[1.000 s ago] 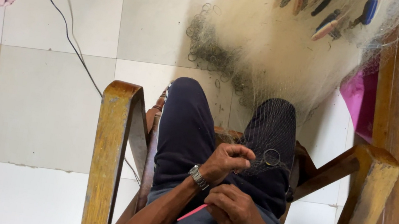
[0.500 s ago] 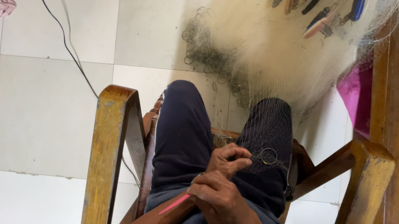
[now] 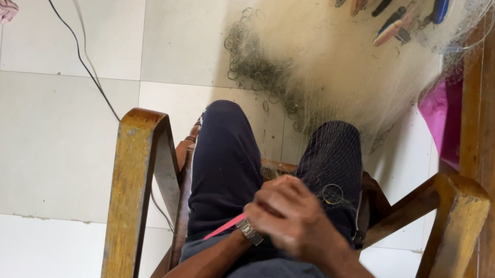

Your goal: Repairing a fine-mesh fishing net using a shuttle

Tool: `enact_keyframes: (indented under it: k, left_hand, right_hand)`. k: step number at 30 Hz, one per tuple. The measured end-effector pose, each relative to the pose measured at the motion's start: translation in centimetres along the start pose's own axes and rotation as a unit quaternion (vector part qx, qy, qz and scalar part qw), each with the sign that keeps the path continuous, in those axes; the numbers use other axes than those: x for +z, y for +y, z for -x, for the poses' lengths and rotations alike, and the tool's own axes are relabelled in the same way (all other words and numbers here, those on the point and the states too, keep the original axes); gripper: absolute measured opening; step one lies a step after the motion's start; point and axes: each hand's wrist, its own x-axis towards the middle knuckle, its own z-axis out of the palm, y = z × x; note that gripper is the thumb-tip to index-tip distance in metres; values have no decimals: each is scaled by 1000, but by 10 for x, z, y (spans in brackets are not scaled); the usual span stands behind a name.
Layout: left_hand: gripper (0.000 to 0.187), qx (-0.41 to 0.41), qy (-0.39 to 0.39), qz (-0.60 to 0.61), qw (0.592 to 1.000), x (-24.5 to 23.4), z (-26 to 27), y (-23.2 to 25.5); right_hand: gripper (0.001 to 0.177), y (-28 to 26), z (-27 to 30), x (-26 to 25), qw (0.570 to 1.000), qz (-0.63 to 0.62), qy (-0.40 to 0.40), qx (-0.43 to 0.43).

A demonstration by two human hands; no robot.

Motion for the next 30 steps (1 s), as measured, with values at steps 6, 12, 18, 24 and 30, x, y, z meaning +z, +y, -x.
enact_keyframes:
  k: [6,12,18,24,30]
  left_hand:
    - [2,-57,-458,699,547,90,-6,-40]
    - [4,-47,-453,717,528,87,-16,-41]
    - [2,-47,-447,718,531,76,-21,-34]
    - [6,-28,-435,726,531,81,-27,-28]
    - [5,19,-425,704,569,70,-36,-29]
  right_hand:
    - [10,51,27,-31,988,96,82,94]
    - [14,76,49,-43,972,35,16,233]
    - [25,90,68,-23,963,-18,-109,246]
    - [18,99,70,-11,953,3,-151,262]
    - [9,110,67,-11,943,-6,-173,285]
